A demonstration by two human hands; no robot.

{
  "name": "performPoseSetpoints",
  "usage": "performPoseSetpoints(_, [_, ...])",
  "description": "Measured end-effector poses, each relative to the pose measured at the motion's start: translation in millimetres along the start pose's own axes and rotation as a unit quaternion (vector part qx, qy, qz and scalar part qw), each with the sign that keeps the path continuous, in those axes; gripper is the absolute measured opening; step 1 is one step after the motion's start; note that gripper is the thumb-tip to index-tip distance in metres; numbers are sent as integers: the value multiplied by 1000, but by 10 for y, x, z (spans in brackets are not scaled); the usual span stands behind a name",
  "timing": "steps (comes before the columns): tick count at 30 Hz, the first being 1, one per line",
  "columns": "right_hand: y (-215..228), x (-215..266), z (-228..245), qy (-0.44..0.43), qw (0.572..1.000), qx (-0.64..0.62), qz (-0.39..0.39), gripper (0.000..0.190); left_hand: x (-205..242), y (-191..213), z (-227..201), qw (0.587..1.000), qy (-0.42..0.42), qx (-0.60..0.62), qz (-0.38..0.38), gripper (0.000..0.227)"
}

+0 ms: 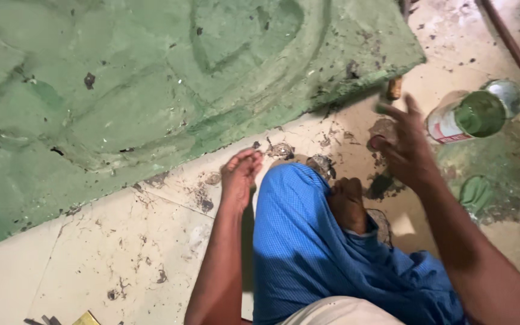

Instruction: The person sits on the floor and uses a small brush to apply green paint to the edges of a large green-painted board. The person repeatedly dips the brush into a paint can and carefully paints along the perimeter of the board.

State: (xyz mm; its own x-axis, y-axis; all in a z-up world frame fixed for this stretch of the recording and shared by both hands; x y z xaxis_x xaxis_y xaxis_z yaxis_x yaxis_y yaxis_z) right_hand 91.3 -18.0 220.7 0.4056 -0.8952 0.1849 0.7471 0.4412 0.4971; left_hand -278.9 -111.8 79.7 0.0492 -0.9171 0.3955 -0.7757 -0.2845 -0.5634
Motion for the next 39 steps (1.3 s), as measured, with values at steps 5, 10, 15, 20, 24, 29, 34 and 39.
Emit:
performPoseSetpoints(5, [-935,-1079,185,53,959,275,47,67,-271,-18,350,975,29,205,84,33])
performPoseSetpoints(10, [-1166,-1336,93,71,910,407,42,72,-550,-151,332,940,-17,299,166,31])
performPoseSetpoints(15, [-1148,-1257,132,73,856,510,45,72,-845,-292,493,903,-46,357,234,17])
performPoseSetpoints(20, [-1156,-1194,500,71,794,596,92,68,-969,-335,609,914,-22,322,247,12])
performPoseSetpoints(24, [-1020,-1250,470,-65,861,480,156,76,-929,-368,477,891,-23,339,300,7])
performPoseSetpoints(29, [-1062,-1326,360,-24,921,378,93,79,-874,-397,470,889,18,344,302,20])
performPoseSetpoints(34, [-1212,-1339,117,41,876,474,84,85,-864,-454,410,884,13,342,317,29])
performPoseSetpoints(39, [-1409,-1250,65,62,875,470,101,89,-880,-455,450,895,21,311,318,43])
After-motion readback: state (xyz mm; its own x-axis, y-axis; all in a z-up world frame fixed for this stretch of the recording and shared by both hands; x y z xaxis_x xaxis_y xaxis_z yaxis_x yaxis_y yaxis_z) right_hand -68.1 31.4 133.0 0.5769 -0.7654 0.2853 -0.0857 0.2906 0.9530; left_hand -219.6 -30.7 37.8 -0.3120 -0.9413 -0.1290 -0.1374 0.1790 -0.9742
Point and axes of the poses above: each hand's wrist, its own x-axis away from the middle knuckle, its own y-axis out of the back of the hand, z = x × y, the point moved 9 cm from there along -x, towards the middle knuckle, and after that the axes turned 15 degrees about z, right-handed, at the moved point
